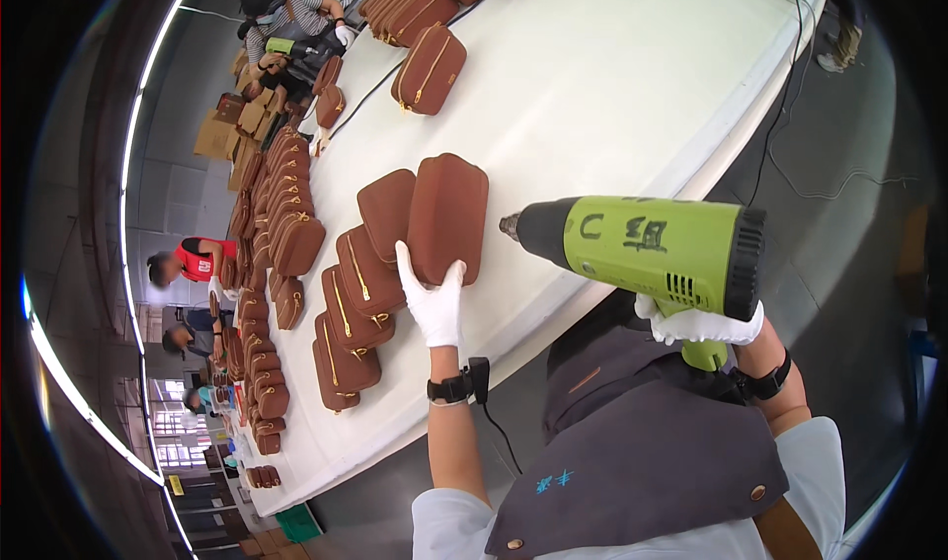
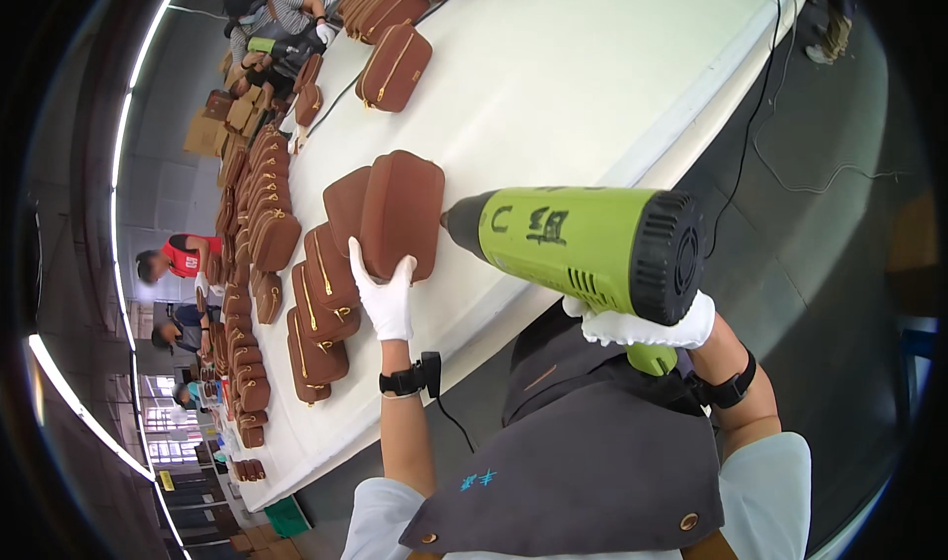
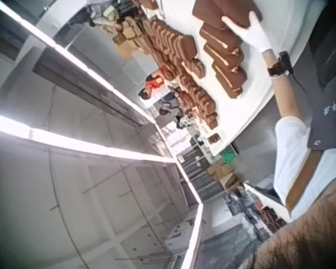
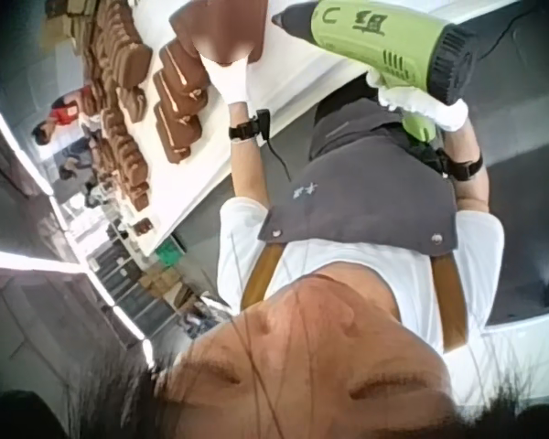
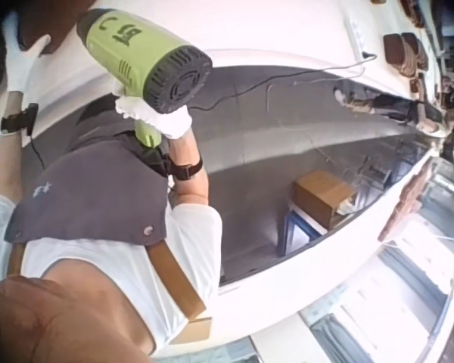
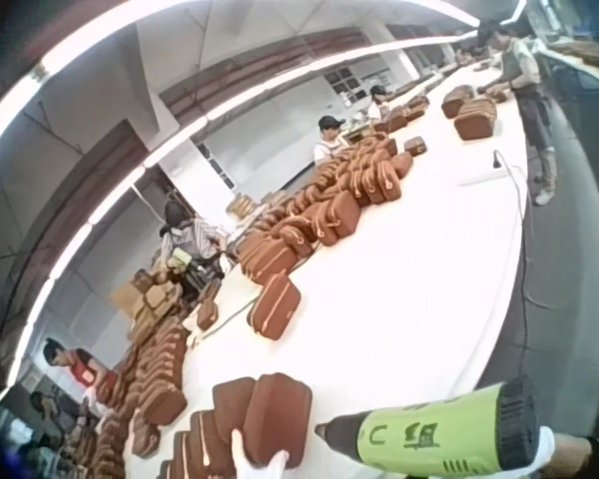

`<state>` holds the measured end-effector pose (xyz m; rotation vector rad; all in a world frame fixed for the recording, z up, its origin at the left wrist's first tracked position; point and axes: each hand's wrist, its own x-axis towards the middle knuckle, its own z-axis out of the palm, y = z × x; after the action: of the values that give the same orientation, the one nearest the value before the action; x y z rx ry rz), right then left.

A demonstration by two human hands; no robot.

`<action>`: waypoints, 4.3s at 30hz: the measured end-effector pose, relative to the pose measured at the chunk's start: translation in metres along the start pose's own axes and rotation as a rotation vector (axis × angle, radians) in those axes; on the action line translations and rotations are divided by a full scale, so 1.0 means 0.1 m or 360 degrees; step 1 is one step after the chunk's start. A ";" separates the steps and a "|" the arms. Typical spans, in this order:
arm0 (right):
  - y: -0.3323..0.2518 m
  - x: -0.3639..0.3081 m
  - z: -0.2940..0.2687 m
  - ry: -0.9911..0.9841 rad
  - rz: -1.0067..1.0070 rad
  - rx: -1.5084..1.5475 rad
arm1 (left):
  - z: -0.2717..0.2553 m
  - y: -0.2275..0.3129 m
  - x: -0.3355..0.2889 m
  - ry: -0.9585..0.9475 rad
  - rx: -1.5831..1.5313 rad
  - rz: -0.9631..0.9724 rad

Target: The person uses a green heat gun to apply heat to the edges and seams of brown zippered pouches on a white table. They hold each pouch with a gloved hand, rotate it to treat different sides, and place it back on the table after heating.

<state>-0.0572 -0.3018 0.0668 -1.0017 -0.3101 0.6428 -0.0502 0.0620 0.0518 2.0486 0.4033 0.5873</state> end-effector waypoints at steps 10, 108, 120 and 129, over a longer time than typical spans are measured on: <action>0.04 -0.10 -0.11 0.0213 0.0162 0.0175 | 0.06 0.02 0.07 -0.0380 -0.1822 -0.1053; -0.12 -0.36 -0.17 0.0531 -0.0419 -0.0481 | 1.55 -0.32 0.10 -0.0291 -0.0979 -0.0209; -0.21 -0.21 -0.11 0.0294 -0.0495 -0.0624 | 1.64 -0.11 0.12 0.0128 0.0093 0.0593; -0.13 -0.27 -0.13 0.0308 -0.0320 -0.0384 | 1.92 -0.05 0.36 -0.0289 -0.1019 0.0090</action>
<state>-0.0669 -0.3327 0.0723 -1.2363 -0.3173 0.3275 0.0854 -0.0519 -0.0300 1.4810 0.0340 0.4796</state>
